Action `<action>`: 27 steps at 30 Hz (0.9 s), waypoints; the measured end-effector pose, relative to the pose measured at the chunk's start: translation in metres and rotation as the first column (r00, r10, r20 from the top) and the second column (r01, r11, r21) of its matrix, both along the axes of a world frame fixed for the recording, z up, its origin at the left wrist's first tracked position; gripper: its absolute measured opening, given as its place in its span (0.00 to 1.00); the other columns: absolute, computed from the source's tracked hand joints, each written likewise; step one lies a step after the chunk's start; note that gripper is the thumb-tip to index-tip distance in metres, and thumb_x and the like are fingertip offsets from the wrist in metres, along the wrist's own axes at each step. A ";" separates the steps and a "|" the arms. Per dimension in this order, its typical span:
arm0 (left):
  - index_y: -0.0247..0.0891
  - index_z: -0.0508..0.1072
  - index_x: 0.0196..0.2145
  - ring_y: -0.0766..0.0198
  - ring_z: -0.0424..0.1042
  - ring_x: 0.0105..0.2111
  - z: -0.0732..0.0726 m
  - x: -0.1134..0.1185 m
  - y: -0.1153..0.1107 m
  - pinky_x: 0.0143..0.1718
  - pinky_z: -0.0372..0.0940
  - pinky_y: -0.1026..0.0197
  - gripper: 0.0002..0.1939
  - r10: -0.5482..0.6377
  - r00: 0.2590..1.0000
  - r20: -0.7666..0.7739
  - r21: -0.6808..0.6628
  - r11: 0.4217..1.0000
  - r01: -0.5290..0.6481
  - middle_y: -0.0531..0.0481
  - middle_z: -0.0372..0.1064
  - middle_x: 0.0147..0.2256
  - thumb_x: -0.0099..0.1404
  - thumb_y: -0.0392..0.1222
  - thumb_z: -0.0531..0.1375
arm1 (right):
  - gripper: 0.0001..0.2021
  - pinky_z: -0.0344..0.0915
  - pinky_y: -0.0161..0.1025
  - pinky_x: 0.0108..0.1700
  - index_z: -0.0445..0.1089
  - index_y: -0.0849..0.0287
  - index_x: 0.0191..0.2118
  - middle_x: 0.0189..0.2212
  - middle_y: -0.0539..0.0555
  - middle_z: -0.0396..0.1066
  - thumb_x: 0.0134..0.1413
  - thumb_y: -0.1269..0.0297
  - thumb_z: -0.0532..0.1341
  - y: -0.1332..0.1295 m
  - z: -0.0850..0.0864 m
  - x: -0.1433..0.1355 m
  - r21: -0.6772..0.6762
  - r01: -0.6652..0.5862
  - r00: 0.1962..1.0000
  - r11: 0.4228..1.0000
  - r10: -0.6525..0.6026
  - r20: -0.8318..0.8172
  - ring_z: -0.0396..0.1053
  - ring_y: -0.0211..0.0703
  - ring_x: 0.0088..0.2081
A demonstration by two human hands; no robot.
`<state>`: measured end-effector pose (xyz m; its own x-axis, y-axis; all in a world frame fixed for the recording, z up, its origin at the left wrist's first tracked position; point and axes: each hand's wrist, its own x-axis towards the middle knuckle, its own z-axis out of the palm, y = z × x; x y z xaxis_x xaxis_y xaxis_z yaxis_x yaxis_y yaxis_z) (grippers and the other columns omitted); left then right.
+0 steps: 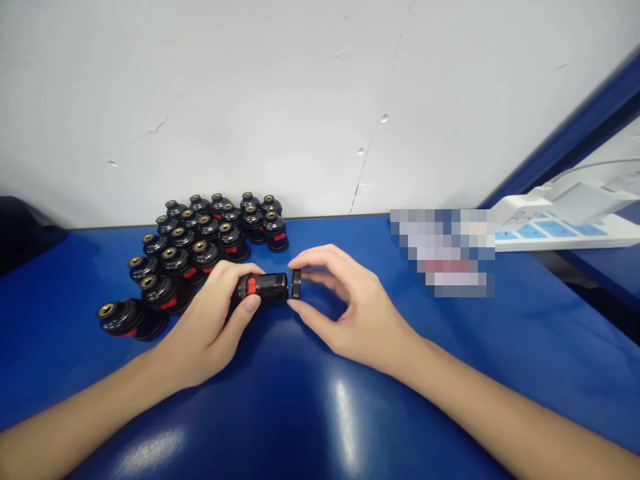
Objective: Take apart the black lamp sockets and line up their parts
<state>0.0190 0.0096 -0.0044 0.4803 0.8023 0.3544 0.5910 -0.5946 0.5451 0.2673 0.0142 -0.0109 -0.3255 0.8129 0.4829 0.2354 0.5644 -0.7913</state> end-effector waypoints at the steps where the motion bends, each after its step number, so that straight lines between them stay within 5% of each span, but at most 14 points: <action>1: 0.41 0.65 0.56 0.55 0.68 0.47 0.000 0.000 0.000 0.49 0.67 0.51 0.10 0.002 1.000 0.000 0.001 1.000 -0.002 0.45 0.70 0.47 0.82 0.43 0.51 | 0.19 0.79 0.50 0.63 0.71 0.50 0.57 0.53 0.55 0.75 0.64 0.71 0.70 0.000 0.000 0.000 -0.014 0.002 1.000 1.000 -0.002 -0.005 0.78 0.48 0.56; 6: 0.41 0.66 0.56 0.55 0.67 0.46 0.001 -0.001 0.000 0.48 0.67 0.51 0.10 0.012 1.000 -0.001 -0.022 1.000 -0.012 0.46 0.69 0.46 0.83 0.44 0.51 | 0.20 0.81 0.52 0.60 0.68 0.51 0.59 0.54 0.56 0.80 0.65 0.64 0.71 0.004 0.004 0.006 -0.027 0.060 0.994 0.998 -0.057 0.093 0.82 0.50 0.54; 11: 0.40 0.66 0.56 0.55 0.67 0.46 0.001 -0.001 0.000 0.48 0.67 0.51 0.10 0.007 1.000 0.003 -0.022 1.000 -0.007 0.46 0.70 0.47 0.82 0.43 0.51 | 0.15 0.79 0.58 0.62 0.74 0.58 0.60 0.57 0.62 0.81 0.72 0.67 0.64 0.012 -0.001 0.014 0.279 0.082 0.861 0.957 -0.209 0.464 0.82 0.57 0.56; 18: 0.40 0.66 0.57 0.55 0.68 0.47 -0.001 -0.001 -0.001 0.50 0.67 0.51 0.10 0.015 1.000 0.003 -0.016 1.000 -0.015 0.45 0.70 0.47 0.82 0.43 0.52 | 0.15 0.79 0.52 0.62 0.80 0.66 0.58 0.59 0.65 0.81 0.75 0.70 0.59 0.017 -0.009 0.013 0.482 0.026 0.750 0.876 -0.336 0.569 0.82 0.55 0.58; 27: 0.40 0.66 0.57 0.56 0.67 0.46 -0.002 -0.001 -0.001 0.49 0.66 0.53 0.10 0.002 1.000 0.016 0.010 1.000 -0.003 0.46 0.70 0.47 0.83 0.43 0.52 | 0.19 0.76 0.57 0.66 0.76 0.75 0.62 0.63 0.71 0.76 0.76 0.70 0.55 -0.009 0.012 0.013 0.635 -0.161 0.556 0.756 -0.461 0.691 0.77 0.63 0.63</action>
<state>0.0178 0.0088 -0.0061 0.4726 0.7998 0.3701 0.5839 -0.5987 0.5483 0.2807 0.0056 0.0016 -0.7060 0.5402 0.4580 0.6848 0.6856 0.2469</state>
